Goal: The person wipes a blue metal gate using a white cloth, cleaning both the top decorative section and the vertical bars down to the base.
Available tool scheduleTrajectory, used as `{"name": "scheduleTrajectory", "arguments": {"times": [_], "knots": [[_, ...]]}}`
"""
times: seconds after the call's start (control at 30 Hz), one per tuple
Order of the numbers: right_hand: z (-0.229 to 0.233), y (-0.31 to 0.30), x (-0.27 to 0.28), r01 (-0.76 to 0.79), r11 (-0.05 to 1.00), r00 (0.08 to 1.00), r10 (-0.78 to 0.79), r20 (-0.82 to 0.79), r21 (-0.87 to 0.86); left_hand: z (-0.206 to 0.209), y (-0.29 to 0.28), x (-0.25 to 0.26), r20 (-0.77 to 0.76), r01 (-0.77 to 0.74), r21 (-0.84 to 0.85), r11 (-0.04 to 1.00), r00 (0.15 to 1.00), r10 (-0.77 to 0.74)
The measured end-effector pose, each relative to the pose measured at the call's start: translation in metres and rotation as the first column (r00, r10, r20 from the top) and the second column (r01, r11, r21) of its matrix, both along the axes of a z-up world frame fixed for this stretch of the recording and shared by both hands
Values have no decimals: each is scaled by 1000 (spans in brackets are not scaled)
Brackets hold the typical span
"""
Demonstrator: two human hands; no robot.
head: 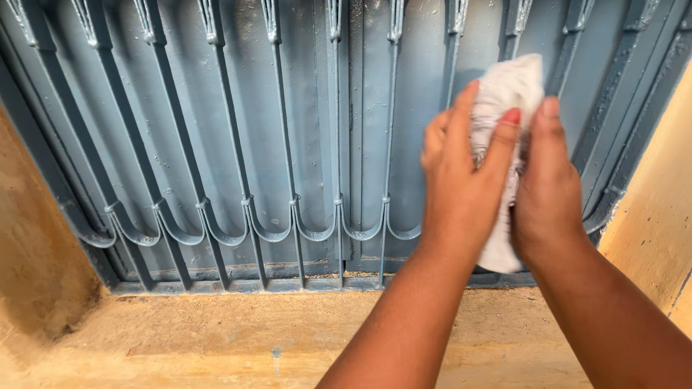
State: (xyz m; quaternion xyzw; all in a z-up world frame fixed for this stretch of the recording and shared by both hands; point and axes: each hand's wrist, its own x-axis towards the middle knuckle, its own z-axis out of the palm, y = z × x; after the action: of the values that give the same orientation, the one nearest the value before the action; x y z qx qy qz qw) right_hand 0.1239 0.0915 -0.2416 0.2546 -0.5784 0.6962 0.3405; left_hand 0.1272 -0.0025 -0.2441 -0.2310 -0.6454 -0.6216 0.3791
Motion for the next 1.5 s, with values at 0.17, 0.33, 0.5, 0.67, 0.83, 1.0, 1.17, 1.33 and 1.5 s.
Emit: {"name": "scheduleTrajectory", "arguments": {"times": [0.17,0.33,0.5,0.67,0.83,1.0,1.17,1.33,1.5], "knots": [[16,-12,-2,-42,996,949,15,316,78,16,-8,10,-33,-15,144,990,999,20],[29,28,-23,346,926,938,-344,-42,148,26,-15,-18,3,-175,227,958,984,179],[51,34,-26,532,663,763,-645,42,526,46,10,-63,-155,-501,-2,865,855,495],[60,32,-32,524,350,669,-734,-120,777,55,23,-83,-94,-650,-115,751,760,643],[50,23,-52,559,230,623,-751,-220,797,50,20,-80,-17,-651,-207,730,748,663],[45,23,-56,580,185,589,-768,-252,793,22,17,-71,-15,-661,-264,703,731,682],[39,22,-58,619,162,567,-769,-296,768,-13,14,-59,-15,-641,-284,713,746,666],[39,22,-58,622,148,560,-771,-304,769,-49,11,-48,51,-586,-323,744,774,631],[39,21,-59,618,164,565,-773,-290,769,-67,9,-46,33,-603,-381,700,748,663]]}}
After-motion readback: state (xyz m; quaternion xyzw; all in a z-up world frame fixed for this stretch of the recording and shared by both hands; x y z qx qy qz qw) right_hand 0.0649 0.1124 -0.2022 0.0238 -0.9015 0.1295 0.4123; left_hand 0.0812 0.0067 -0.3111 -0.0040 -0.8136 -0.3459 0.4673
